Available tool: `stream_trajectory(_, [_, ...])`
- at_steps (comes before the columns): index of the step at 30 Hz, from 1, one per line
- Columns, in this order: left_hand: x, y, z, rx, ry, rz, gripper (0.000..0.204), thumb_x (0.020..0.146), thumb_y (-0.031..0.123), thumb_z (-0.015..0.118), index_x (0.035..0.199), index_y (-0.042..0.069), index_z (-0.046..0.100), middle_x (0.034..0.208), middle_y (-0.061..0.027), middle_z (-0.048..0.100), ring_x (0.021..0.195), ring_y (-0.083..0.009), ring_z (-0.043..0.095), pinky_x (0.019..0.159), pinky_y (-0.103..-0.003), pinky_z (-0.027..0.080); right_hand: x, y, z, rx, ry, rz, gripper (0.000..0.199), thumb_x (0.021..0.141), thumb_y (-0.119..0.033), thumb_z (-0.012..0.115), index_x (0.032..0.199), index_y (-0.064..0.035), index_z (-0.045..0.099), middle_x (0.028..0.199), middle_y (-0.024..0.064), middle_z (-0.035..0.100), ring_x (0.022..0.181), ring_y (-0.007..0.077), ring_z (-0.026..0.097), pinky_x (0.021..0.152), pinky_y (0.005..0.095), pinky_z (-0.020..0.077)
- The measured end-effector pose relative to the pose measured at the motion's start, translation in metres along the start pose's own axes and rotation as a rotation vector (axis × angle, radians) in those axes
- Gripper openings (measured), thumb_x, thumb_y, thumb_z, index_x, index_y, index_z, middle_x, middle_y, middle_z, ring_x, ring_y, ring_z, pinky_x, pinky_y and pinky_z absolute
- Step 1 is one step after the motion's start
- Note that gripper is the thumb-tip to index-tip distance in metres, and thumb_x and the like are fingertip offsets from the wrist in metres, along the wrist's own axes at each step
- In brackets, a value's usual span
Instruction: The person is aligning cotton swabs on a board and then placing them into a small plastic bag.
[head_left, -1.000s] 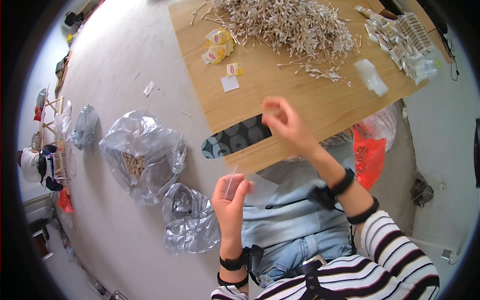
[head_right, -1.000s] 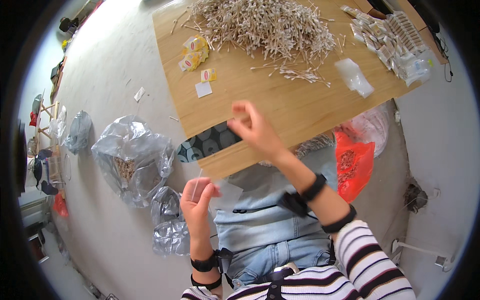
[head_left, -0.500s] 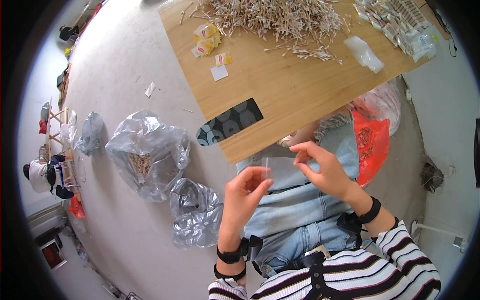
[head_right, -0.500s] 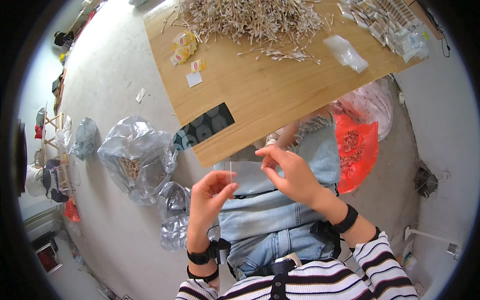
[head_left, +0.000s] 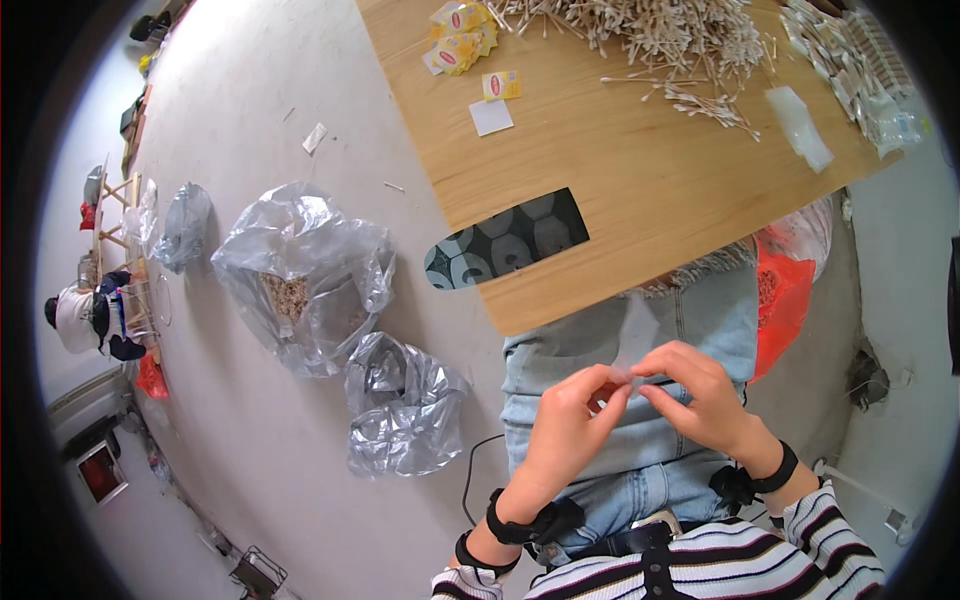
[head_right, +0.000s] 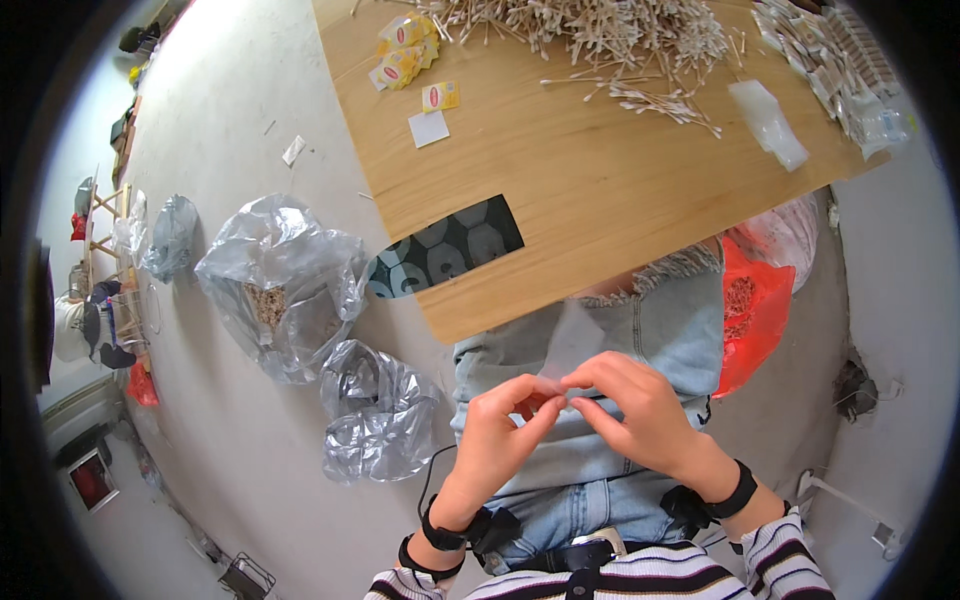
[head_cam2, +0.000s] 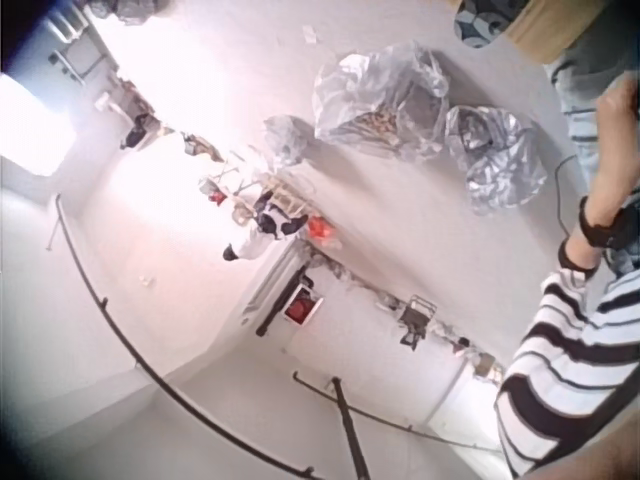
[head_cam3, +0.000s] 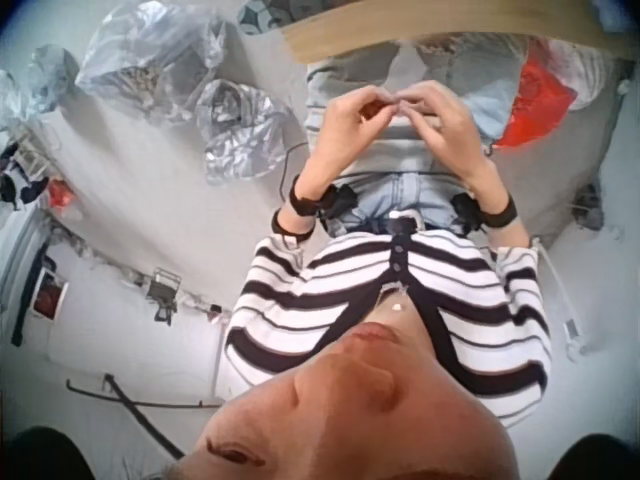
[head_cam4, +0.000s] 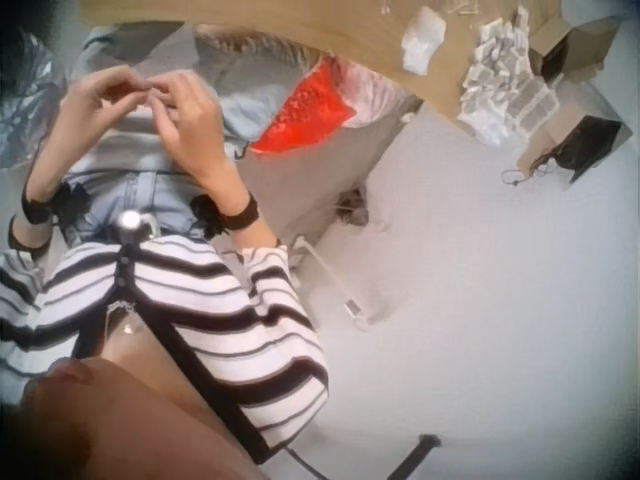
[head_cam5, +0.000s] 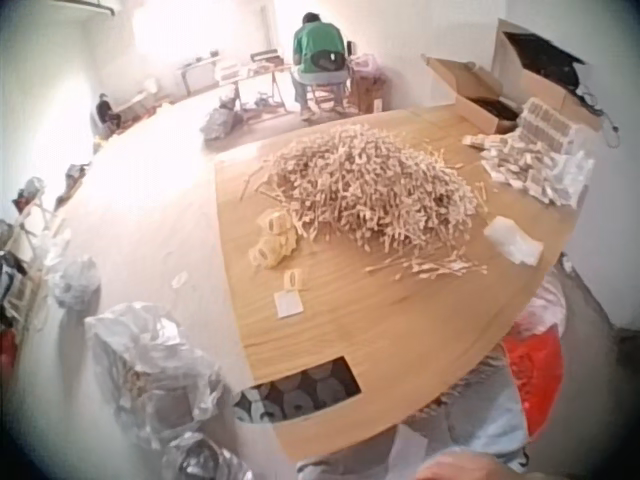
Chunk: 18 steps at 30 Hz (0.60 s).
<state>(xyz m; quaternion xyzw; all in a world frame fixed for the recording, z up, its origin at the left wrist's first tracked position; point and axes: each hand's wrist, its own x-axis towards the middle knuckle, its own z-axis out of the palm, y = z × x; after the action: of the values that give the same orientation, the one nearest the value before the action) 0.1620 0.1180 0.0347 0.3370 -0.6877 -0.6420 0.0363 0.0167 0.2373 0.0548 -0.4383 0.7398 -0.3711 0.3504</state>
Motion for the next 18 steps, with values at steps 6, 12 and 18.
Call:
stream_trajectory(6, [0.012,-0.002,-0.007,-0.471,-0.156,-0.306,0.014,0.095,0.009,0.063,0.1,-0.003,0.068,0.095,-0.0053,0.072,0.087,-0.0122,0.069,0.076,-0.024,0.054,0.018,0.001,-0.008,-0.012,-0.046,-0.084,0.03,0.076,-0.001,0.072,0.106,-0.0037,0.065,0.095,0.0115,0.066,0.086,0.0289,0.064,0.073,0.0366,0.0505])
stream_trajectory(12, [0.024,-0.006,-0.004,-0.517,-0.161,-0.277,0.016,0.096,0.012,0.063,0.099,-0.002,0.069,0.09,-0.0067,0.072,0.083,-0.0113,0.068,0.076,-0.025,0.054,0.026,0.005,-0.012,0.032,-0.068,-0.04,0.035,0.075,-0.003,0.076,0.108,-0.0038,0.066,0.096,0.012,0.066,0.087,0.0288,0.064,0.074,0.0366,0.0511])
stream_trajectory(18, [0.027,0.007,0.002,-0.326,-0.082,-0.153,0.017,0.093,0.014,0.067,0.092,-0.002,0.069,0.08,-0.005,0.072,0.073,-0.0082,0.065,0.067,-0.023,0.05,0.019,0.003,-0.013,0.109,0.001,0.018,0.034,0.076,-0.001,0.075,0.109,-0.002,0.067,0.095,0.0119,0.067,0.085,0.0265,0.065,0.073,0.0332,0.0518])
